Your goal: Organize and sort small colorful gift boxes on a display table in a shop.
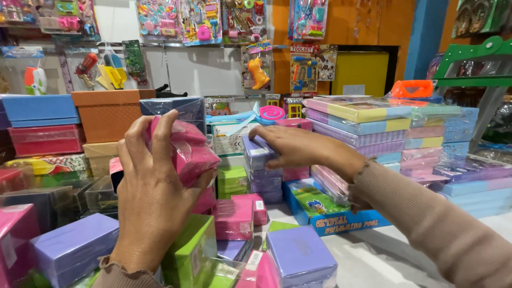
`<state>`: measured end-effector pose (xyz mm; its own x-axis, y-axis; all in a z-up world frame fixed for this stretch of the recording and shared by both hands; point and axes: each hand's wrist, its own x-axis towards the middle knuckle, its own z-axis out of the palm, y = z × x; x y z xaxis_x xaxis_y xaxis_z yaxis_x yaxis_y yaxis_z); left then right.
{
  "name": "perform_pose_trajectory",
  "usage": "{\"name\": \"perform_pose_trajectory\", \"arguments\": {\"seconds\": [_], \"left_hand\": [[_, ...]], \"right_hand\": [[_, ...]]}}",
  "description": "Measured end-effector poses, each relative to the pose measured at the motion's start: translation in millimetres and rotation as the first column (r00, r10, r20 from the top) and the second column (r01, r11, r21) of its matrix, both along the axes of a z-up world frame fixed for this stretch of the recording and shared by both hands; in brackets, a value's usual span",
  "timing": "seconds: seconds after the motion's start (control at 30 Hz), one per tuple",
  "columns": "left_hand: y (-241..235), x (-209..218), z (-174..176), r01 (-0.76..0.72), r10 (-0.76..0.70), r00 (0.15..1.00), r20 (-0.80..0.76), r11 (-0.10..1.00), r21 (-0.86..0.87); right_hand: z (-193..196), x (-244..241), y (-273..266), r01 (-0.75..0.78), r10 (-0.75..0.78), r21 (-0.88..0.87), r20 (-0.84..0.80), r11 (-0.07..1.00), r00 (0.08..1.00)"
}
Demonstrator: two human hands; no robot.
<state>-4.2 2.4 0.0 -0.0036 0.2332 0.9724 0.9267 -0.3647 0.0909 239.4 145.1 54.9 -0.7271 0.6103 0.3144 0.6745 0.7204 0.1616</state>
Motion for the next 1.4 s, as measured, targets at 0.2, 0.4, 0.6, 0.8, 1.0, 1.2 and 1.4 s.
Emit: {"name": "perform_pose_trajectory", "arguments": {"seconds": [0.2,0.4,0.6,0.8,1.0,1.2,1.4], "left_hand": [[0.6,1.4,3.4,0.001,-0.001,1.000,0.004,0.999,0.034],[2.2,-1.2,1.4,-0.009,0.008,1.000,0.005,1.000,0.006],[1.7,-2.8,1.2,0.005,-0.005,1.000,0.007,1.000,0.029],[-0.6,-3.5,2.8,0.013,-0.013,0.999,0.032,1.000,0.003],[1.9,-8.7,3.3,0.011,-0.011,0.999,0.043,1.000,0.001],[3.2,-13.5,0.9,0.007,-0.007,0.999,0.045,1.000,0.010],[3.6,-15.2,2.8,0.017,-0.017,0.999,0.031,1.000,0.017]], "right_hand": [[-30.1,-7.3,79.2,-0.009,-0.038,0.316,0.144,0.949,0.989],[-39.7,-10.3,97.0,0.069,-0.236,0.564,0.229,0.823,0.944],[-36.4,-21.8,83.9,0.085,-0.297,0.578,0.282,0.811,0.912],[-49.9,-16.3,101.3,-0.006,-0.222,0.704,0.232,0.710,0.947],[-35.5,-25.2,46.0,0.075,-0.218,0.569,0.189,0.819,0.957],[-43.5,-35.1,18.5,0.073,-0.250,0.540,0.264,0.839,0.932],[-61.5,-43.5,31.0,0.047,-0.268,0.618,0.269,0.785,0.925]]}}
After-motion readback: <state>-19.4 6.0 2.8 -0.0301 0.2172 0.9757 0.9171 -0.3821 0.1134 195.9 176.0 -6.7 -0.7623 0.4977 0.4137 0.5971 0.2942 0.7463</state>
